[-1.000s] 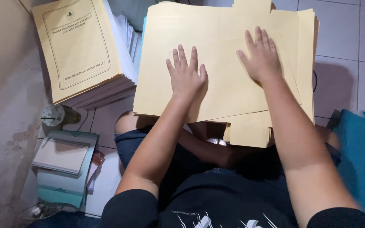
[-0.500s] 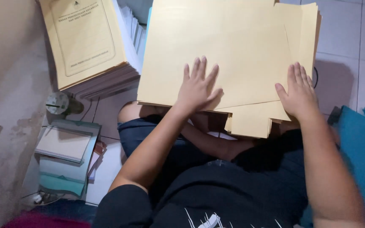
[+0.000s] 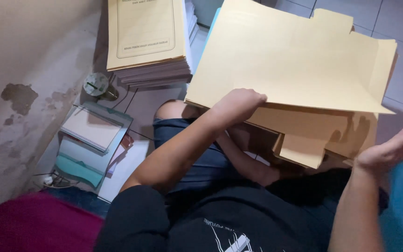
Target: The person sits on the floor and repeatedly folds large beige folders in half by hand. They smooth the creases with their palms and stack the folded folders on their lap.
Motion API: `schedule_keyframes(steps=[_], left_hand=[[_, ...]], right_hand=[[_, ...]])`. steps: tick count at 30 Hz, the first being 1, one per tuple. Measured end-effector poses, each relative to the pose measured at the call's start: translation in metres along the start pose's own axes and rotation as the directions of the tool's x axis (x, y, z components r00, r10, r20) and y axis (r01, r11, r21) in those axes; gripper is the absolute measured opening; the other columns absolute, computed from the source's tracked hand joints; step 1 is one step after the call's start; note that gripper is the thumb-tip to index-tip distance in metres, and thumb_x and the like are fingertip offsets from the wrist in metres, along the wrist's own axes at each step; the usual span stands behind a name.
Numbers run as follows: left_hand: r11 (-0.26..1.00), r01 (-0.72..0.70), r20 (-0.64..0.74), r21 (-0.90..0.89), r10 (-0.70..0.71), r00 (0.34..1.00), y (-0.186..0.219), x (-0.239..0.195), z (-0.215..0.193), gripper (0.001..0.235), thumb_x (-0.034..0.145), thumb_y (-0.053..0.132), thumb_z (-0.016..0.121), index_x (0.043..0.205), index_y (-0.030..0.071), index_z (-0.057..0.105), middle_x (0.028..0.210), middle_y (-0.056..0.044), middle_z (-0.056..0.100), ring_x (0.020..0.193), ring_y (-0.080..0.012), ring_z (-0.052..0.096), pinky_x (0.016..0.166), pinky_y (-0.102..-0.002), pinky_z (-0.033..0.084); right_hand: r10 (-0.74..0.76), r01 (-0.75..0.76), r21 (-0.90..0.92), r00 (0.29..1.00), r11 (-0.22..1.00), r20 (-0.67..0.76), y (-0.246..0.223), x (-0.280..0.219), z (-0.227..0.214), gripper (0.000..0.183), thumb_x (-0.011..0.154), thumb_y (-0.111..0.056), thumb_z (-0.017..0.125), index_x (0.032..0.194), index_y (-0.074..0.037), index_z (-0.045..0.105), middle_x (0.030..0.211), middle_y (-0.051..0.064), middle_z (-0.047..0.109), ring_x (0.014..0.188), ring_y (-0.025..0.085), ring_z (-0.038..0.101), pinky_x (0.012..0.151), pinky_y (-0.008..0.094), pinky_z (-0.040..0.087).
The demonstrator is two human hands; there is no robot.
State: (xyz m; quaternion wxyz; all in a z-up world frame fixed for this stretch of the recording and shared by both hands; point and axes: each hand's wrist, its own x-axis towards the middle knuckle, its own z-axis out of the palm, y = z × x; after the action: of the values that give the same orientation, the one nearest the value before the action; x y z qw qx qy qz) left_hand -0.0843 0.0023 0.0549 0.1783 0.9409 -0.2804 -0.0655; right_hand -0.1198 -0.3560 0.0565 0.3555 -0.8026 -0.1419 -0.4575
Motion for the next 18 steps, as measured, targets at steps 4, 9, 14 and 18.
schedule_keyframes(steps=[4, 9, 14, 18], left_hand=[[0.983, 0.026, -0.221, -0.181, -0.067, 0.973, 0.007, -0.027, -0.008, 0.012, 0.094, 0.008, 0.045, 0.104, 0.010, 0.051, 0.084, -0.015, 0.071, 0.072, -0.0416, 0.064, 0.060, -0.053, 0.043], [0.644, -0.368, -0.592, -0.670, -0.165, 0.789, -0.001, -0.090, -0.035, 0.020, 0.112, 0.020, 0.042, 0.115, 0.008, 0.057, 0.091, 0.000, 0.057, 0.078, -0.0149, 0.051, 0.074, -0.027, 0.045], [0.387, -0.230, -0.421, -0.893, -0.536, 0.732, -0.040, -0.142, -0.088, 0.034, 0.105, 0.030, 0.053, 0.125, 0.008, 0.068, 0.089, 0.006, 0.062, 0.078, -0.0068, 0.051, 0.069, -0.026, 0.043], [0.597, -0.290, -0.657, -0.748, -0.608, 0.445, -0.113, -0.162, -0.114, 0.027, 0.106, 0.026, 0.053, 0.120, 0.005, 0.060, 0.110, -0.011, 0.071, 0.105, -0.0229, 0.069, 0.091, -0.035, 0.059]], right_hand=[[0.004, 0.015, 0.208, 0.996, 0.978, -0.094, -0.009, -0.020, 0.014, 0.036, 0.120, -0.011, 0.040, 0.147, 0.014, 0.038, 0.147, 0.039, 0.042, 0.136, 0.049, 0.042, 0.117, 0.054, 0.031], [0.249, -0.371, 0.265, 0.882, 0.890, 0.400, -0.110, -0.004, 0.072, 0.060, 0.102, 0.002, 0.046, 0.152, -0.014, 0.017, 0.159, 0.034, 0.024, 0.151, 0.051, 0.024, 0.118, 0.065, 0.027], [0.396, -0.656, 0.400, 0.727, 0.639, 0.561, -0.165, 0.018, 0.150, 0.036, 0.099, 0.000, 0.050, 0.131, -0.013, 0.039, 0.132, 0.003, 0.048, 0.128, 0.015, 0.047, 0.111, 0.031, 0.043], [0.128, -0.523, 0.533, 0.783, 0.665, 0.609, -0.219, 0.054, 0.228, 0.048, 0.101, 0.017, 0.040, 0.137, -0.014, 0.032, 0.133, 0.008, 0.044, 0.124, 0.021, 0.045, 0.100, 0.031, 0.047]])
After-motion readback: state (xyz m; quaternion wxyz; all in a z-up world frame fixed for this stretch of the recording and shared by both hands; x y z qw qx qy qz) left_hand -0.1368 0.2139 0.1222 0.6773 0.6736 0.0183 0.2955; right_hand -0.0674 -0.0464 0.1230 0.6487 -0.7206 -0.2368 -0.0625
